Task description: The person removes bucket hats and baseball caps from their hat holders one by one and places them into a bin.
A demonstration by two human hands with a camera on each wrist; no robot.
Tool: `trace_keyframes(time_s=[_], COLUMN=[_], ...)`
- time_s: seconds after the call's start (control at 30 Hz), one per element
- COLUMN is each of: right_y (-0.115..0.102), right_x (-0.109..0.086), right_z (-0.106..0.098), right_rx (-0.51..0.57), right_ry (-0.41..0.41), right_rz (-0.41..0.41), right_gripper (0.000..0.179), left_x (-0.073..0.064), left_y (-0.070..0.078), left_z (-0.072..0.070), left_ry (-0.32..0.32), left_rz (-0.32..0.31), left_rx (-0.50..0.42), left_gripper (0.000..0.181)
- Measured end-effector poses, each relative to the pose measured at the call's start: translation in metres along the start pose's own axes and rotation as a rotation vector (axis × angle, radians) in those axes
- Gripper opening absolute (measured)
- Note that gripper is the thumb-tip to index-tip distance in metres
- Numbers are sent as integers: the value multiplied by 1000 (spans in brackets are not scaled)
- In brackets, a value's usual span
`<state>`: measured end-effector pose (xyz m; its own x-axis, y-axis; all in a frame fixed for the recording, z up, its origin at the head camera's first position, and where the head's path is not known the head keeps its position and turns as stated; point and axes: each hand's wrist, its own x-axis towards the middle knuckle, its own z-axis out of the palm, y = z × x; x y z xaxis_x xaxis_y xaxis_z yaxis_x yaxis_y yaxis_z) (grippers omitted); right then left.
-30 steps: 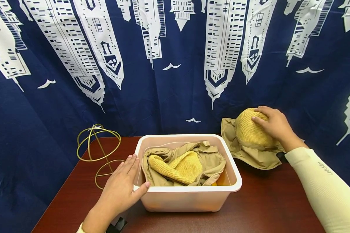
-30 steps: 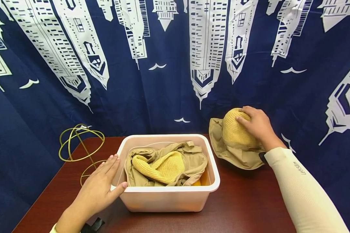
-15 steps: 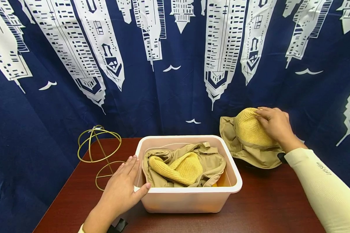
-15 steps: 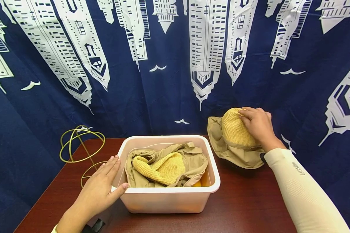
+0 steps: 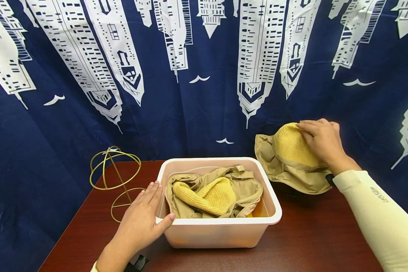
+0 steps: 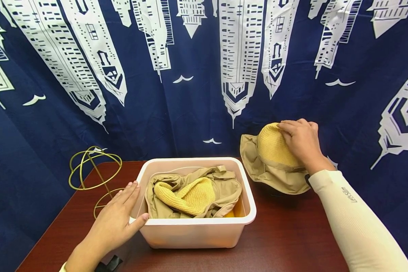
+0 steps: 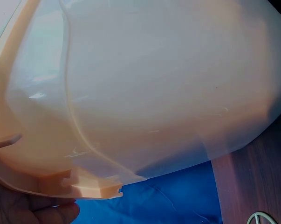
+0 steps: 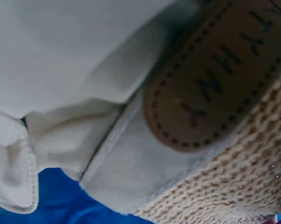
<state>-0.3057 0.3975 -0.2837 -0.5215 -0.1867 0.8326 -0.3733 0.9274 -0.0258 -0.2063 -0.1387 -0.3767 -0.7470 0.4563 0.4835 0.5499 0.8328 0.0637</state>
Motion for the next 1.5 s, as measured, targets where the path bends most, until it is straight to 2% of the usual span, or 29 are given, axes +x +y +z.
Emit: trace_keyframes(time_s=[0.13,0.23,0.43,0.77,0.97,1.2,1.5], right_y=[0,1,7,15,12,8,6], right_x=[1,-3,-9,-6,-7,-5,-2], right_z=[2,3,5,6,9,6,9], right_rx=[17,64,169,159,162,159,174], right_ry=[-42,-112,-242,-341,-311,-293,-219], right_rz=[46,89,110,293,262,269,248], right_gripper=[22,23,27,52,43,35,19], left_x=[0,1,2,1,0,1,0], left_y=[0,0,1,0,0,1,0], left_z=[0,0,-1,-1,-1,-1,0], left_ry=[2,13,17,9,0,1,-11], left_rz=[3,11,18,11,8,11,3], left_rx=[1,-1,-7,-5,-5,-4,-5], left_gripper=[79,79,78,79,79,79,79])
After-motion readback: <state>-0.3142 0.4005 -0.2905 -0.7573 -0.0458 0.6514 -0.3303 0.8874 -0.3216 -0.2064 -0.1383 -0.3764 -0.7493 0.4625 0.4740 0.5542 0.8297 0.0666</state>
